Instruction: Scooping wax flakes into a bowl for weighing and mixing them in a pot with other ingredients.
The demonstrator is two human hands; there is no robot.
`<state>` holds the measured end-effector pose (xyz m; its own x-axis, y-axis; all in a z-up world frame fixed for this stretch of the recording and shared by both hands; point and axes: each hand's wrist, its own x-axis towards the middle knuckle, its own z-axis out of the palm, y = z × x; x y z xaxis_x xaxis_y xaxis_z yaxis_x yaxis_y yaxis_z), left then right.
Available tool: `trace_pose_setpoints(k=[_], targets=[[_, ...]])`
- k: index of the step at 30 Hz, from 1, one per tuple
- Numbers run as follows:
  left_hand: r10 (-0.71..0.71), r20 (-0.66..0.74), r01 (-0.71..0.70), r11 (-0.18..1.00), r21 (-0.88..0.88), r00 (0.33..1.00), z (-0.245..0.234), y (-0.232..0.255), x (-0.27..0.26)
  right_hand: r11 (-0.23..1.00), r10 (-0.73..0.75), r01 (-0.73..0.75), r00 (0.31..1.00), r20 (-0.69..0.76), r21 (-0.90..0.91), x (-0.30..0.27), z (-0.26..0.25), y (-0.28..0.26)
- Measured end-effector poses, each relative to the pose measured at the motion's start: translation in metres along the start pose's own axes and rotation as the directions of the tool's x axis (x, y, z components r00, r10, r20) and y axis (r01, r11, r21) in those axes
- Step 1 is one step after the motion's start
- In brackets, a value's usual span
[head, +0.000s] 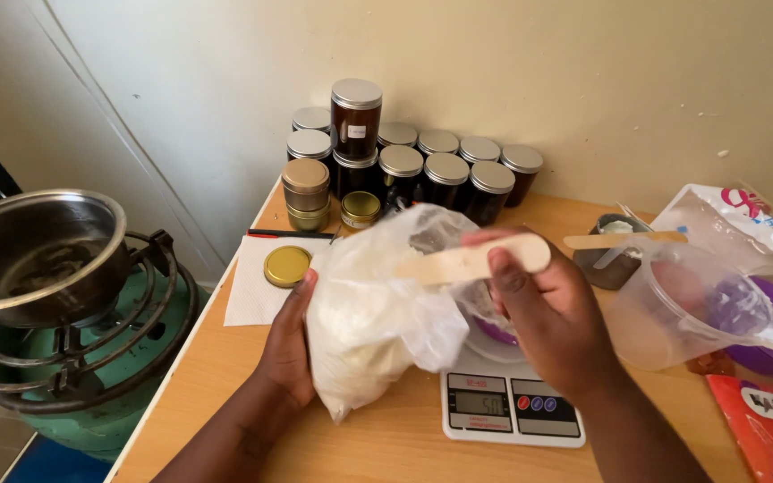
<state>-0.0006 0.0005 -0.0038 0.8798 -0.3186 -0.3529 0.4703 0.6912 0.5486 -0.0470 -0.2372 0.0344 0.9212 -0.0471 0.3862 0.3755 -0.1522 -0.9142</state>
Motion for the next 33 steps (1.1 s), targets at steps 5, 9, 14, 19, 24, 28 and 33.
trace_pose_setpoints(k=[5,9,14,19,24,28,33], targets=[[-0.08,0.107,0.086,0.995,-0.045,0.991,-0.002,0.001,0.004,0.982,-0.187,0.183,0.975,0.124,0.037,0.017,-0.008,0.013],[-0.106,0.193,0.122,0.99,-0.07,0.975,-0.009,0.001,0.008,0.998,-0.054,0.046,0.966,0.252,0.035,0.02,0.005,0.038],[-0.12,0.296,0.156,0.983,-0.1,0.948,-0.021,0.005,0.014,0.998,0.013,0.017,0.897,0.441,-0.064,0.013,0.033,0.006],[-0.145,0.392,0.206,0.971,-0.119,0.908,-0.041,0.004,0.031,0.952,-0.092,0.259,0.75,0.655,-0.163,0.022,0.037,-0.024],[-0.169,0.491,0.263,0.956,-0.129,0.855,-0.05,0.002,0.027,0.995,-0.046,0.094,0.778,0.626,-0.043,0.028,0.028,-0.004],[-0.175,0.556,0.298,0.944,-0.138,0.813,-0.061,0.002,0.025,0.991,-0.13,0.108,0.903,0.41,0.077,0.019,0.036,-0.003],[-0.207,0.641,0.365,0.923,-0.123,0.739,-0.066,-0.001,0.025,0.995,-0.101,0.097,0.985,0.14,0.033,0.023,0.038,0.014]])
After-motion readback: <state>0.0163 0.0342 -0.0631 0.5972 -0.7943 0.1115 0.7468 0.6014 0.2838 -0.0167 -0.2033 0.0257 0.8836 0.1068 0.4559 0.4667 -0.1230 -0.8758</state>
